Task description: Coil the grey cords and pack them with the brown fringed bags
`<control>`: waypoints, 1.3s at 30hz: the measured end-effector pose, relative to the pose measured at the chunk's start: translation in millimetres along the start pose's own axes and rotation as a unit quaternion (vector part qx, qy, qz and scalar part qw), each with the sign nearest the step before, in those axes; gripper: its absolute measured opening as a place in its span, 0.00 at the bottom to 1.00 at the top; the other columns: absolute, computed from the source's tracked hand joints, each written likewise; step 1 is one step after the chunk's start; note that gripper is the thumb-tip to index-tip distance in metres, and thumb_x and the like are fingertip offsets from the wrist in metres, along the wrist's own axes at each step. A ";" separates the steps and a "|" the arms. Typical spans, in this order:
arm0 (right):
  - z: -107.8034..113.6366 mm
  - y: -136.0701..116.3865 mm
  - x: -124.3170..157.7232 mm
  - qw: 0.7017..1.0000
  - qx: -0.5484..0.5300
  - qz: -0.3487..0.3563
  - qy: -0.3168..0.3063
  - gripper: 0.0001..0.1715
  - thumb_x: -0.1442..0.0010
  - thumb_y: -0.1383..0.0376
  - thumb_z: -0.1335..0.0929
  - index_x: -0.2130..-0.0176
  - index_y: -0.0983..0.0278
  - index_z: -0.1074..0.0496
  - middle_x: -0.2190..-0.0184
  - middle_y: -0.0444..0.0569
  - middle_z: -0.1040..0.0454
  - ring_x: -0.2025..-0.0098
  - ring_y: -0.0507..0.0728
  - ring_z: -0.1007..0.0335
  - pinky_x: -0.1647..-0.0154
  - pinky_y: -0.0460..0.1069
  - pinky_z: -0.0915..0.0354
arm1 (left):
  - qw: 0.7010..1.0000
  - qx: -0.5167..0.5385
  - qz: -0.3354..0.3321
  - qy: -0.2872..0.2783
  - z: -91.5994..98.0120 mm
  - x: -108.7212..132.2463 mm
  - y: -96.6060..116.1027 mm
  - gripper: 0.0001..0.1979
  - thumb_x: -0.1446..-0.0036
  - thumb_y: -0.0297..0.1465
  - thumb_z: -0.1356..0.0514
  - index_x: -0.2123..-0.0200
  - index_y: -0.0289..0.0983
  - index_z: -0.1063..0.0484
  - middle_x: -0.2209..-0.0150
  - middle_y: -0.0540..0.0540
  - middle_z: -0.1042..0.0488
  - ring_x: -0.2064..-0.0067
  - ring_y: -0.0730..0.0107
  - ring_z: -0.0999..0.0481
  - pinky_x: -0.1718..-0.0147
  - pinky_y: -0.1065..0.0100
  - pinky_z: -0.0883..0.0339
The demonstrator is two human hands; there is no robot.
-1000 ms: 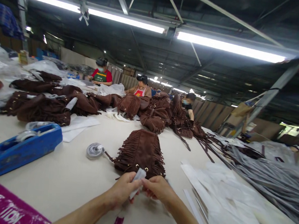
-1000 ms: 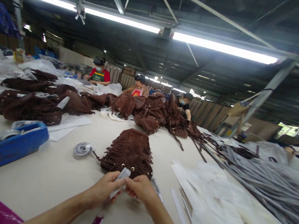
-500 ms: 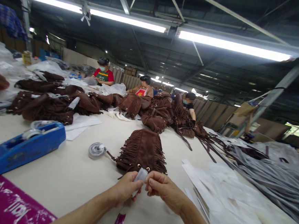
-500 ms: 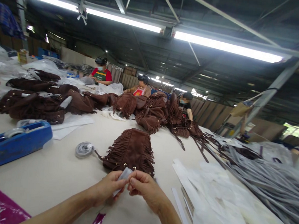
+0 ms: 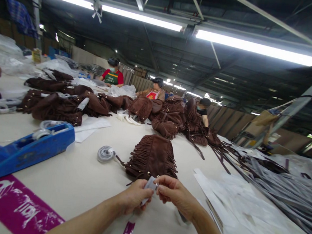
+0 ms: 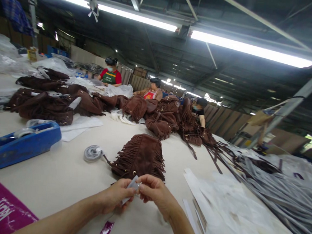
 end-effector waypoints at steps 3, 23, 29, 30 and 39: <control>-2.4 0.7 -5.4 0.998 0.049 0.014 0.028 0.21 0.50 0.52 0.27 0.61 0.64 0.25 0.76 0.41 0.32 0.79 0.46 0.46 0.78 0.44 0.51 | 1.000 0.009 0.000 -0.017 0.7 1.0 0.9 0.25 0.58 0.52 0.36 0.69 0.36 0.34 0.79 0.55 0.38 0.81 0.79 0.43 0.83 0.74 0.49; 4.5 14.3 -22.4 0.991 0.122 0.035 0.035 0.16 0.48 0.53 0.31 0.71 0.65 0.29 0.77 0.42 0.28 0.81 0.46 0.50 0.82 0.44 0.55 | 0.993 0.072 0.078 -0.059 6.0 3.2 11.9 0.18 0.62 0.37 0.32 0.69 0.37 0.34 0.79 0.56 0.37 0.79 0.80 0.42 0.80 0.75 0.50; 5.3 16.2 -18.3 0.984 0.123 0.115 0.057 0.14 0.44 0.56 0.31 0.68 0.65 0.26 0.75 0.44 0.26 0.73 0.51 0.35 0.71 0.46 0.40 | 0.987 0.112 0.093 -0.064 6.5 2.1 12.0 0.23 0.65 0.39 0.30 0.69 0.37 0.36 0.78 0.55 0.38 0.78 0.81 0.42 0.79 0.76 0.55; 5.6 16.5 -17.8 0.983 0.118 0.126 0.059 0.14 0.44 0.56 0.31 0.68 0.65 0.26 0.75 0.44 0.26 0.72 0.52 0.33 0.69 0.47 0.38 | 0.986 0.115 0.095 -0.068 6.5 2.3 12.4 0.22 0.64 0.39 0.30 0.69 0.37 0.35 0.78 0.55 0.38 0.78 0.81 0.42 0.79 0.76 0.55; 5.6 16.8 -17.5 0.993 0.055 0.078 0.068 0.16 0.45 0.53 0.30 0.67 0.65 0.27 0.76 0.43 0.26 0.81 0.46 0.44 0.82 0.43 0.53 | 0.987 0.106 0.095 -0.071 5.4 2.2 13.4 0.19 0.62 0.35 0.32 0.67 0.37 0.34 0.79 0.56 0.38 0.79 0.81 0.44 0.80 0.76 0.56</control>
Point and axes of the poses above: each hand's wrist, its own x-axis away from the middle knuckle, its own z-axis out of the back of the hand, y = z × x, the point moved 1 cm from there along -x, towards the middle knuckle
